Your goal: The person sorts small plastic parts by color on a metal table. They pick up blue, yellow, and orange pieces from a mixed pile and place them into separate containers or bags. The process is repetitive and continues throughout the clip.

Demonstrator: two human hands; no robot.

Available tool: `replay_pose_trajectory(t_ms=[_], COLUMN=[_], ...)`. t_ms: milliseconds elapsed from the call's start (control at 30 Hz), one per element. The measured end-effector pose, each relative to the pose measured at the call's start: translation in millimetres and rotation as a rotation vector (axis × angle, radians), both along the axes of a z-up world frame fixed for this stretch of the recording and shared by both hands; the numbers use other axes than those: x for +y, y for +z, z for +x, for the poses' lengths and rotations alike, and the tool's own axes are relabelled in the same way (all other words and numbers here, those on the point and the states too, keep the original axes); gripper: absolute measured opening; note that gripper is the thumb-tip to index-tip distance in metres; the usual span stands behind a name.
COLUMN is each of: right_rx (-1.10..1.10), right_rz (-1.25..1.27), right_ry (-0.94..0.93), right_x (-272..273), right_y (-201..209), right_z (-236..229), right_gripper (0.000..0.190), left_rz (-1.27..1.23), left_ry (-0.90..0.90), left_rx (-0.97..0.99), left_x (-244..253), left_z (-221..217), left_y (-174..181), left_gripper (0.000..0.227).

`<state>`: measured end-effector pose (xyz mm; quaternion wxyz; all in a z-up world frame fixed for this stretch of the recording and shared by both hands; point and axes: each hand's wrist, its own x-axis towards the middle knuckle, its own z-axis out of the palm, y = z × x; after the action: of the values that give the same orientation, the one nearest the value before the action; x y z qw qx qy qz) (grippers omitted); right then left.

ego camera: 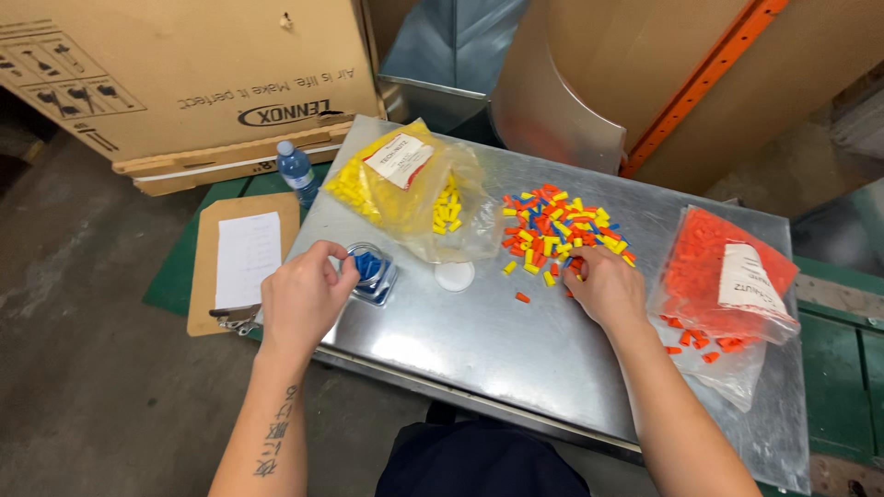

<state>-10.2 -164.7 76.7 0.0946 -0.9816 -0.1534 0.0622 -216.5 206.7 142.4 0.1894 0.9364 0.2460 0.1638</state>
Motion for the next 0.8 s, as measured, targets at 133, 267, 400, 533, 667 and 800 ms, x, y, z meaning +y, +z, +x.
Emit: replay_pose_trajectory(t_ms=[133, 267, 400, 533, 667, 800], right_rx=[0.014, -0.002, 0.001, 0.004, -0.022, -0.257], right_rz=[0.053, 0.080, 0.132, 0.162, 0.150, 0.355], right_ry=[-0.060, -0.076, -0.056, -0.079, -0.071, 0.018], right_x=[6.1, 9.9, 18.4, 22.6, 24.1, 33.7], right_y=[4.9, 3.5, 20.1, 22.5, 22.6, 15.9], right_z=[-3.7, -6.8, -19.2, -26.5, -35.4, -38.7], right_gripper=[0.035, 0.036, 0.031, 0.028, 0.027, 0.017], left_rz=[-0.039, -0.043, -0.049, -0.029, -0.047, -0.161], left_ry=[-0.041, -0.072, -0.089, -0.118, -0.140, -0.202], left_rx=[0.031, 0.049, 0.031, -0.040, -0.189, -0.407], left_x=[5.0, 7.1, 7.4, 7.4, 4.8, -21.2], left_z=[0.2, 0.0, -0.2, -2.1, -14.0, -28.7], left_y=[-5.8, -10.4, -8.4, -4.4, -20.4, -54.2], left_gripper=[0.010, 0.011, 0.011, 0.011, 0.008, 0.002])
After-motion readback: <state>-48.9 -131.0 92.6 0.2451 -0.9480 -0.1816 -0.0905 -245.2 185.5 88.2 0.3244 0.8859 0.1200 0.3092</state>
